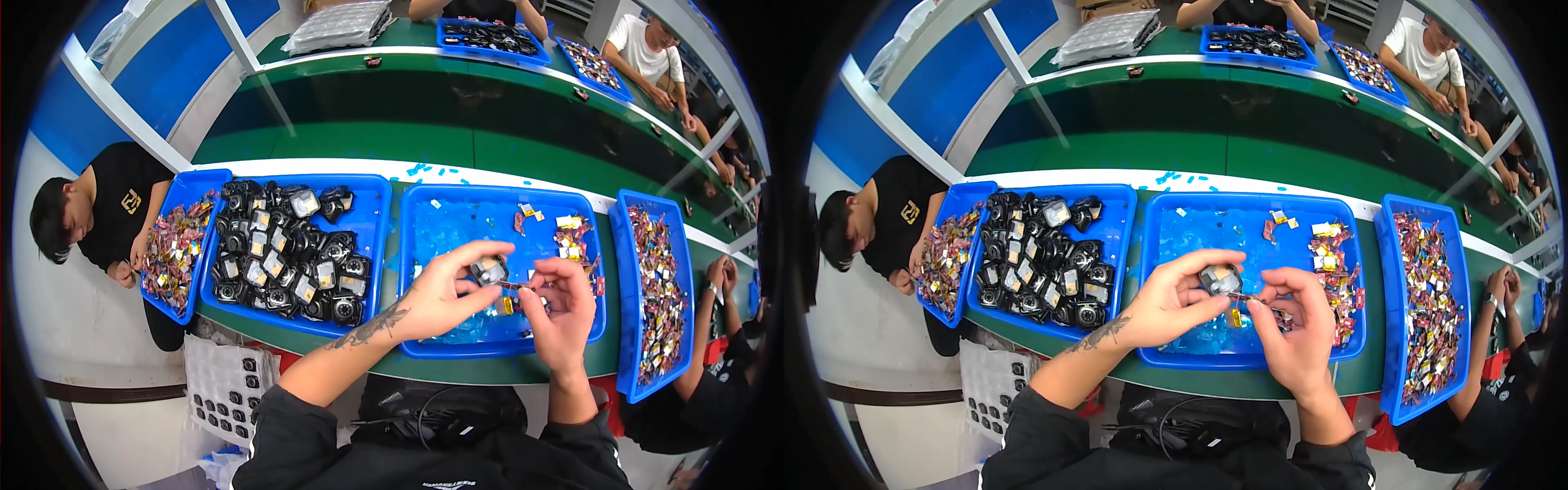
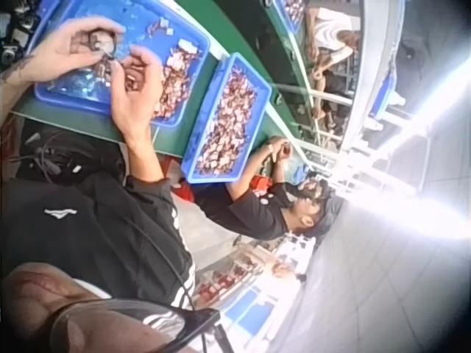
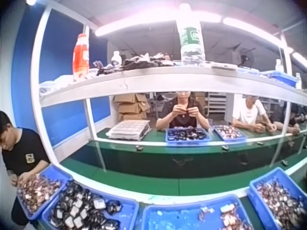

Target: Assembling small electronic components at a factory workbench.

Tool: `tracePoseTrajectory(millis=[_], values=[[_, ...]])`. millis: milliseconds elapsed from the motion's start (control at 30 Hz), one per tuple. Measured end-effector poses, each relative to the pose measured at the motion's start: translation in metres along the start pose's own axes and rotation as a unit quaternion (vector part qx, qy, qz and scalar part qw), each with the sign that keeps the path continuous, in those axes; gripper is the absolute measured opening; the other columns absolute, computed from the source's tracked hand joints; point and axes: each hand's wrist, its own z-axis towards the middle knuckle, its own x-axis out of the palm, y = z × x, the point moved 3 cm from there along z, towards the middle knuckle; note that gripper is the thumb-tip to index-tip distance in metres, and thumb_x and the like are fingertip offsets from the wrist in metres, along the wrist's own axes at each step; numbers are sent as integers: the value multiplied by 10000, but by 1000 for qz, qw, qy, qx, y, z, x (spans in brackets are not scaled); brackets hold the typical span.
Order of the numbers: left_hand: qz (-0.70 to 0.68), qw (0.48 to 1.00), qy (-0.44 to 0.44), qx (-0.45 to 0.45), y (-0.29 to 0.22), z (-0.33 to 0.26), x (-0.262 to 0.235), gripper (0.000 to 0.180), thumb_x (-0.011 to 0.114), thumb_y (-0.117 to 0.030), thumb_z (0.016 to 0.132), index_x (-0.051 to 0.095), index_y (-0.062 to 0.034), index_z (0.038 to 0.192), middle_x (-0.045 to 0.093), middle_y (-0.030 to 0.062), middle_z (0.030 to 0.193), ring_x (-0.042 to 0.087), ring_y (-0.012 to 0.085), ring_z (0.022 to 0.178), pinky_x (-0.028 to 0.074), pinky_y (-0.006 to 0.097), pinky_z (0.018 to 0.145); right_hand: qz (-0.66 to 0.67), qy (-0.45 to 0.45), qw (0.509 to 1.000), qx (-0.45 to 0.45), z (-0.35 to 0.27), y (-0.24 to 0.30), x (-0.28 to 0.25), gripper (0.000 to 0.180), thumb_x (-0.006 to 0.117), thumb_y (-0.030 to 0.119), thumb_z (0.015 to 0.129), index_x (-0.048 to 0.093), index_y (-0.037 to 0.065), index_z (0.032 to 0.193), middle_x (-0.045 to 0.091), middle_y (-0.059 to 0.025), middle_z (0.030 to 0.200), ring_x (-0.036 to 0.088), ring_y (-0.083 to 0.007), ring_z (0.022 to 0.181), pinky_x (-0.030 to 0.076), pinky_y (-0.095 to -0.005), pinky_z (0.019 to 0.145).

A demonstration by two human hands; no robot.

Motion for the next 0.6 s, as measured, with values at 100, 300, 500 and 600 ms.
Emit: tracePoseTrajectory(millis=[100,300,500,600], values=[[-109,994,-4,-22,0,3,-2,428,526,54,920,413,-49,1320,534,54,1121,563,111,1048,488,268,892,-47,-7,997,-60,0,0,-3,341,649,-124,800,546,-6,1103,547,-61,984,604,-109,865,528,-244,779],[-116,993,-15,-1,8,1,0,347,535,19,935,462,-36,1270,550,48,1136,568,95,1029,495,269,866,42,-17,998,-52,-3,-7,-4,360,630,-147,800,495,-25,1111,545,-88,986,611,-143,852,528,-276,792],[-125,992,-6,-19,11,3,-7,172,597,-9,917,635,15,1083,597,142,1201,602,158,1045,516,298,849,-24,19,979,-202,-6,-8,-11,325,608,-150,811,492,-31,1090,571,-126,993,615,-197,900,531,-305,799],[-58,997,-55,10,6,1,-8,156,628,-4,895,679,23,1040,603,148,1201,604,159,1031,515,297,853,-64,60,989,-117,0,4,-10,339,654,-108,796,531,-22,1100,593,-120,993,630,-211,908,531,-311,822]])
